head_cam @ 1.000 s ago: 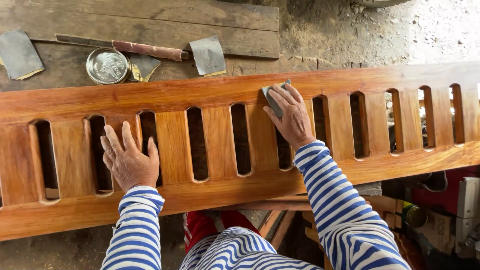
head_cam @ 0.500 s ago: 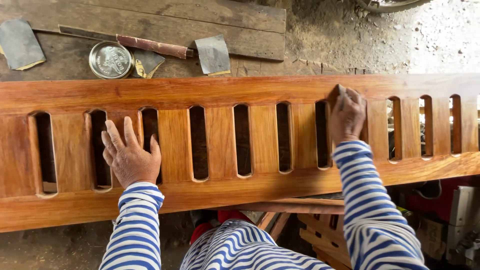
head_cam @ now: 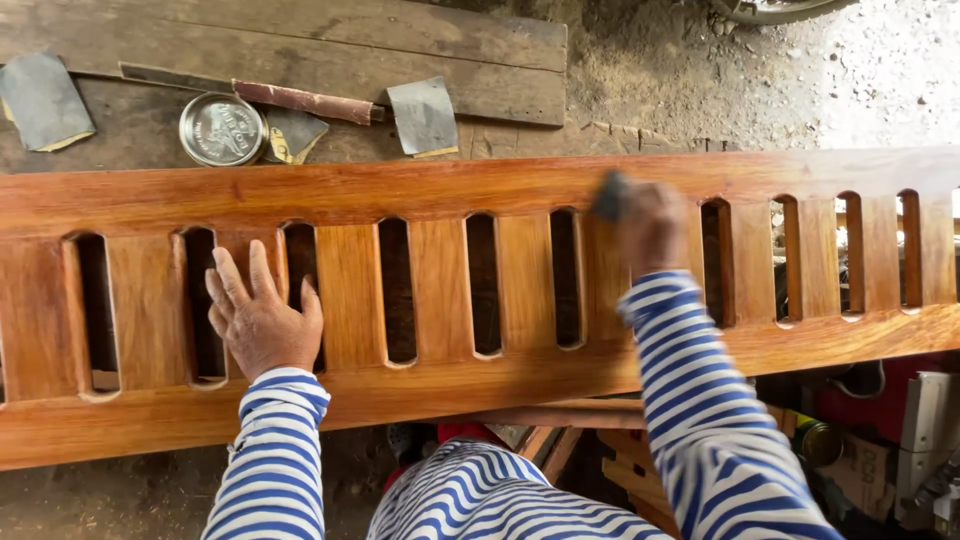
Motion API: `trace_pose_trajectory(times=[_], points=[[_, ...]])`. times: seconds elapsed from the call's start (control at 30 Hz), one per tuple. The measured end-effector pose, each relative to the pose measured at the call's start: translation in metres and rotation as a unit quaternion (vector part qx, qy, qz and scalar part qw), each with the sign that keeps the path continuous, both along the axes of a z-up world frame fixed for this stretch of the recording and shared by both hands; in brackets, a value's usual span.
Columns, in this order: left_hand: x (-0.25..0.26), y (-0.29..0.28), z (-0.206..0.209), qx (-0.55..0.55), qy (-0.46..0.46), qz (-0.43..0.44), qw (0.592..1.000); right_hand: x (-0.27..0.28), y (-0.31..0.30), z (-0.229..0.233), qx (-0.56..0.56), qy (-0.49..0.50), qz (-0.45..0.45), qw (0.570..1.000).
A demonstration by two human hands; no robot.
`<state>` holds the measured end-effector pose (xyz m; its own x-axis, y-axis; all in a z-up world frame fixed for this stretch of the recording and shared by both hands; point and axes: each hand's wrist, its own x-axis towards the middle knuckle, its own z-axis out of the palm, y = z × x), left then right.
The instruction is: The person sands a long wooden slatted panel using a sanding block. They move the block back and forth along the grain, covering the flat surfaces and the edges of the cutouts.
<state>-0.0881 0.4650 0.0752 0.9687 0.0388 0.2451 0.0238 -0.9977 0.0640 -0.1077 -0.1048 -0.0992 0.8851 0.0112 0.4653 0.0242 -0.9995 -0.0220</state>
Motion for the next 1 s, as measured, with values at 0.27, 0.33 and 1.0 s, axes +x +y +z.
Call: trace_pose_trajectory(times=[0.27, 0.33, 1.0], points=[[0.002, -0.001, 0.009, -0.05, 0.048, 0.003, 0.998, -0.019, 0.012, 0.118, 0.009, -0.014, -0.139, 0.99], [0.004, 0.0, 0.005, -0.021, 0.031, 0.01, 0.999, 0.015, 0.076, 0.128, 0.008, -0.06, -0.082, 0.995], [0.0, 0.003, 0.002, -0.031, 0.016, 0.006, 0.999, 0.039, 0.122, 0.208, 0.308, -0.005, -0.035, 0.951]])
